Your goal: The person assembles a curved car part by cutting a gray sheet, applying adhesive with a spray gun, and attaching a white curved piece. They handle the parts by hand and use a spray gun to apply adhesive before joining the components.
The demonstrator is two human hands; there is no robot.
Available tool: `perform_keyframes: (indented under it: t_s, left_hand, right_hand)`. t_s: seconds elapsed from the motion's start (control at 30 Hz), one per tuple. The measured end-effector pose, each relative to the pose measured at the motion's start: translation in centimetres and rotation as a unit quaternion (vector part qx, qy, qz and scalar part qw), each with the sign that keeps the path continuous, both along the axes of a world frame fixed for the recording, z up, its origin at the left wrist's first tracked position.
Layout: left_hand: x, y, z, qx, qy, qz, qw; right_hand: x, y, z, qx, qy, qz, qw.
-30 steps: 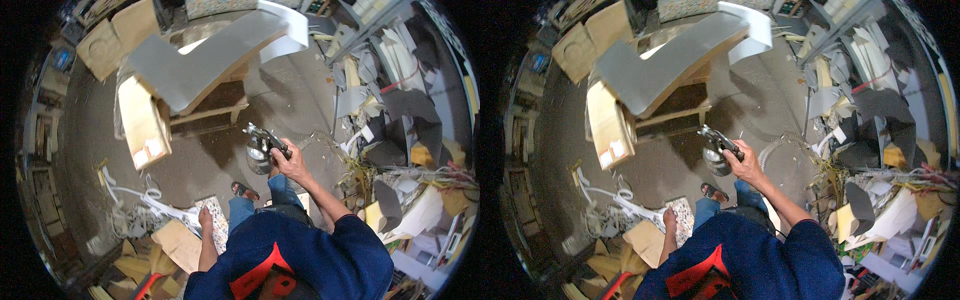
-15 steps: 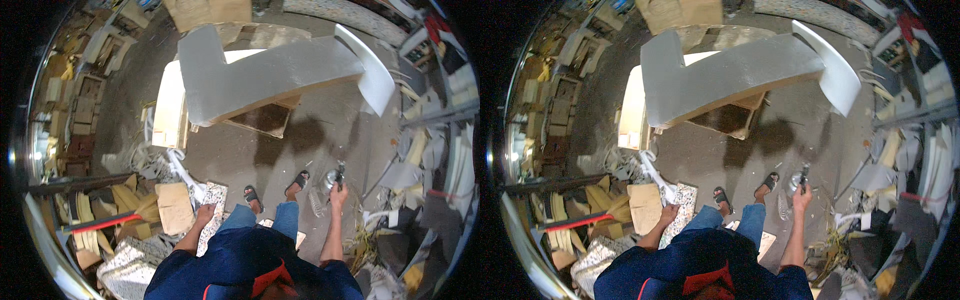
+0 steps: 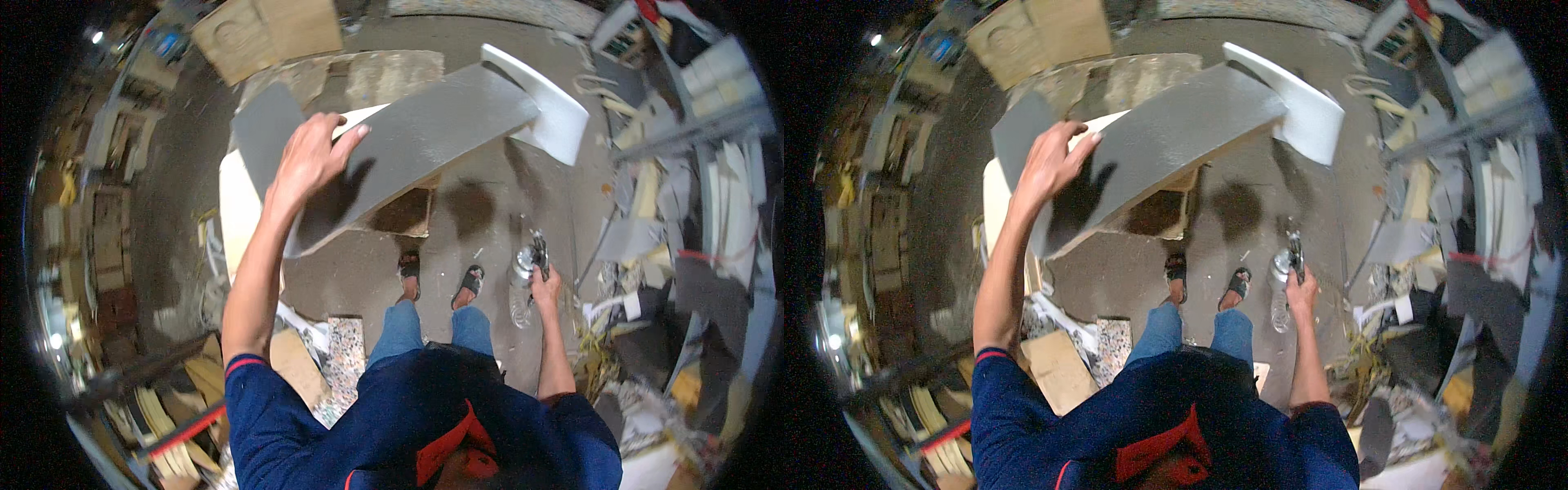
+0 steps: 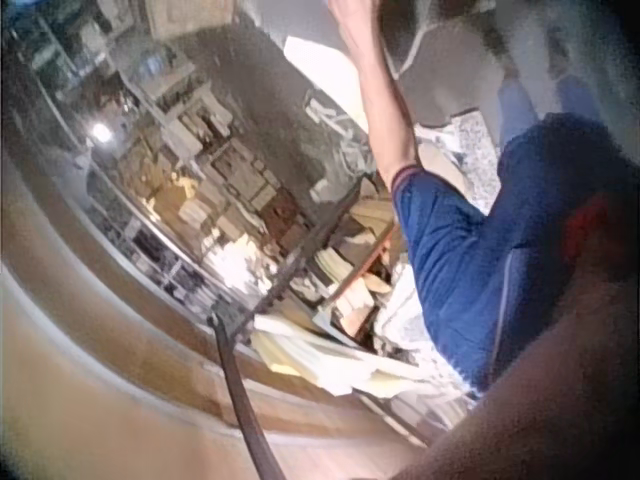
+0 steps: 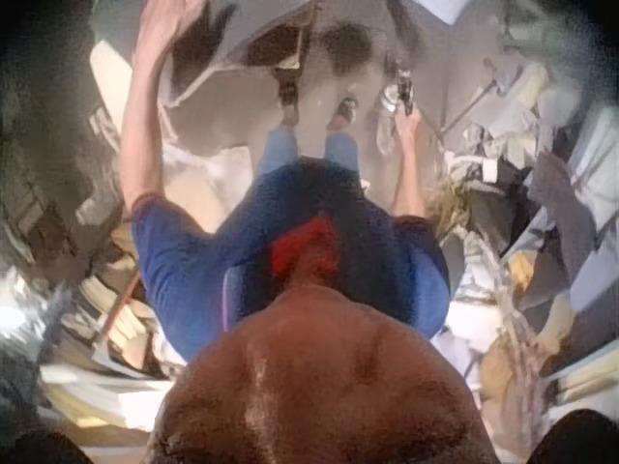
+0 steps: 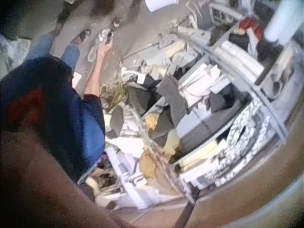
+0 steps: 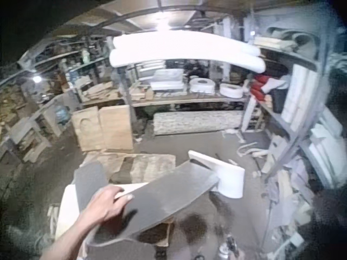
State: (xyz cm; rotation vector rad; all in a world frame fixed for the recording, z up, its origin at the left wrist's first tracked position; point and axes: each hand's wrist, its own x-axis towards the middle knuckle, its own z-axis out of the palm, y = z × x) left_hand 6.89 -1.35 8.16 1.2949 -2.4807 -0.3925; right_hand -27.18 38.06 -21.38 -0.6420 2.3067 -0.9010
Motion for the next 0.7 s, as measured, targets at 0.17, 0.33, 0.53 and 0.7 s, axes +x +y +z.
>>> perform_keyframes:
  t_s: [0.17,0.33,0.53,0.7]
  left_hand:
    - [-4.2,-8.2,-3.6,0.296,-0.215,-0.075,0.928]
    - [-4.2,-9.1,-5.2,0.277,-0.19,-0.079,0.939]
    - [-4.7,-8.4,-4.6,0.261,-0.232,-0.062,0.935]
    - [-4.7,-7.6,-4.3,0.257,-0.24,-0.044,0.935]
  right_hand:
    - [3.9,0.6,4.7,0.003,0.004,-0.087,0.996]
    - [6.5,0.7,5.8,-0.014,0.014,-0.175,0.984]
    - [8.4,2.7,4.0,-0.018,0.006,-0.243,0.97]
    - [8.7,3.0,3.0,-0.033,-0.029,-0.239,0.97]
